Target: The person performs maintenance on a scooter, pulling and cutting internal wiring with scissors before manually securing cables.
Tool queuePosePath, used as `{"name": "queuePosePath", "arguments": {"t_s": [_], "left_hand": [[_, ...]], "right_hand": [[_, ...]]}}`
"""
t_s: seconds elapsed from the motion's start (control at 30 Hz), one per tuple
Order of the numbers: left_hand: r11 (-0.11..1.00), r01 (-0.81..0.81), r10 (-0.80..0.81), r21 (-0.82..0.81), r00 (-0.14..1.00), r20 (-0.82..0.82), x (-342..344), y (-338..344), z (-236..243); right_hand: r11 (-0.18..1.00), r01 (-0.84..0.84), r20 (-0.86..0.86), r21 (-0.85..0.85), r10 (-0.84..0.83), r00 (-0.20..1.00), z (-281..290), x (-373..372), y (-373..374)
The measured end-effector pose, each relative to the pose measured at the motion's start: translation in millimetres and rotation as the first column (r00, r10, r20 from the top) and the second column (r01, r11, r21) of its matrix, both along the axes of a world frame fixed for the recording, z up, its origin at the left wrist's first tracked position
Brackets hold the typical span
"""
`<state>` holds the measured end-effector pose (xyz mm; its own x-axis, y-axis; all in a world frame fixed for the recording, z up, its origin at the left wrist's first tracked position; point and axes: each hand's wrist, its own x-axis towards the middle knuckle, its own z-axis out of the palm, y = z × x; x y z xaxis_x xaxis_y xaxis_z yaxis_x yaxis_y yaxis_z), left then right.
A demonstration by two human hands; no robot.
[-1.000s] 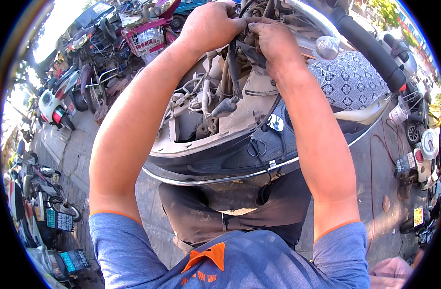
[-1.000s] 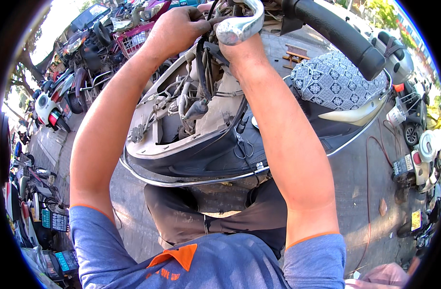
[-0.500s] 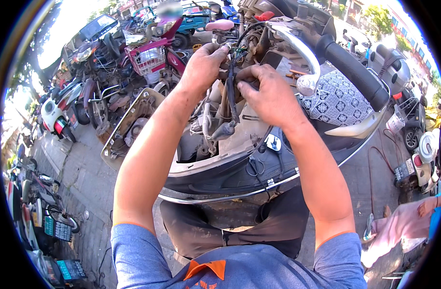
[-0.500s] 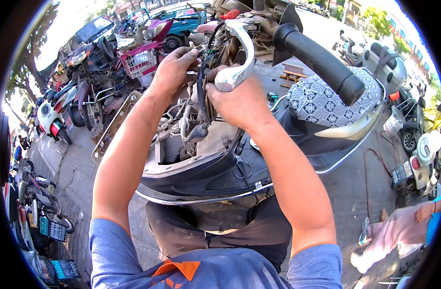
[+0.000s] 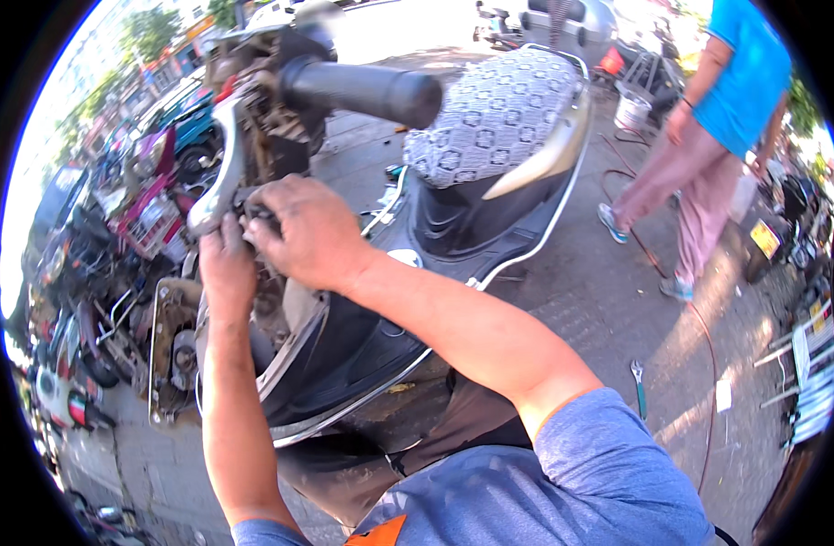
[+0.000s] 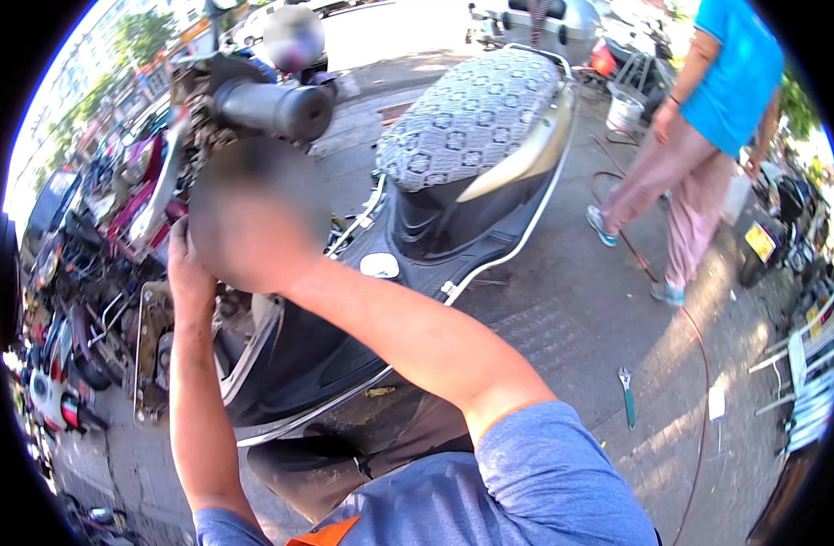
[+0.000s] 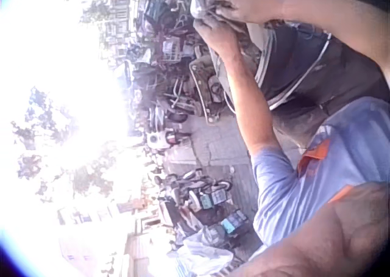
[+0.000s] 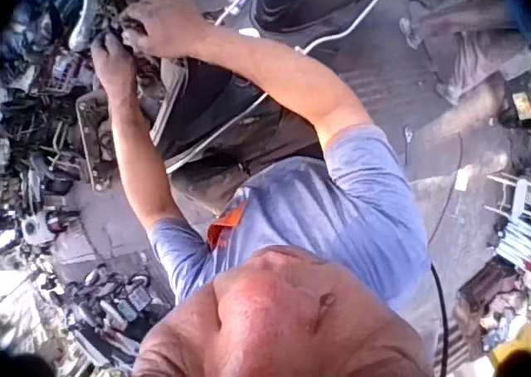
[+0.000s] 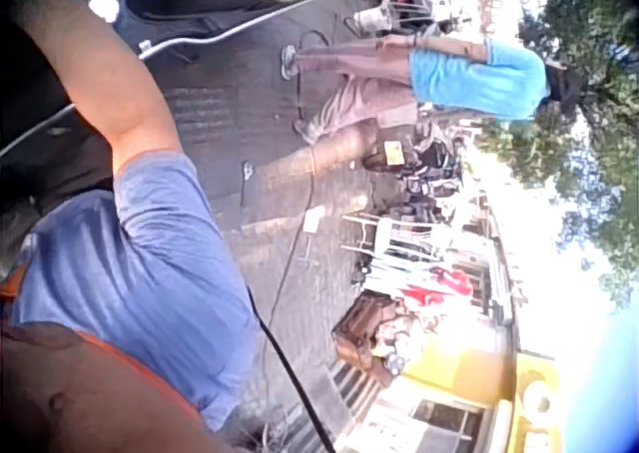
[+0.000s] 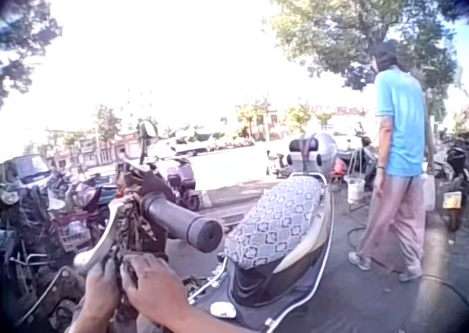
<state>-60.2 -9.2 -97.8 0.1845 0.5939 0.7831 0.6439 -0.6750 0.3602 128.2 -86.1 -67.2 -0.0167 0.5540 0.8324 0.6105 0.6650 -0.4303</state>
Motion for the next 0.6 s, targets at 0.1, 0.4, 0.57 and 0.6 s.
{"name": "queuePosePath", "arguments": {"t_s": [0.1, 0.4, 0.57, 0.6], "left_hand": [[0.952, 0.155, -0.053, -0.264, 0.933, 0.356, -15.7, 20.9, -13.1], [0.887, 0.308, -0.036, -0.345, 0.790, 0.612, 32.6, -14.5, -6.1], [0.938, 0.242, -0.031, -0.247, 0.770, 0.637, 45.3, -13.5, -25.0], [0.945, 0.228, -0.032, -0.236, 0.780, 0.625, 53.6, -5.8, -26.7]], "right_hand": [[0.998, 0.018, -0.044, 0.064, -0.016, 0.999, -25.0, 14.6, -12.7], [0.683, 0.189, -0.240, -0.705, -0.481, 0.843, -214.3, 197.3, -18.0], [0.319, 0.359, 0.297, -0.877, -0.228, 0.927, -299.3, 201.8, 6.1], [0.277, 0.357, 0.334, -0.892, -0.127, 0.934, -332.4, 193.9, 12.8]]}}
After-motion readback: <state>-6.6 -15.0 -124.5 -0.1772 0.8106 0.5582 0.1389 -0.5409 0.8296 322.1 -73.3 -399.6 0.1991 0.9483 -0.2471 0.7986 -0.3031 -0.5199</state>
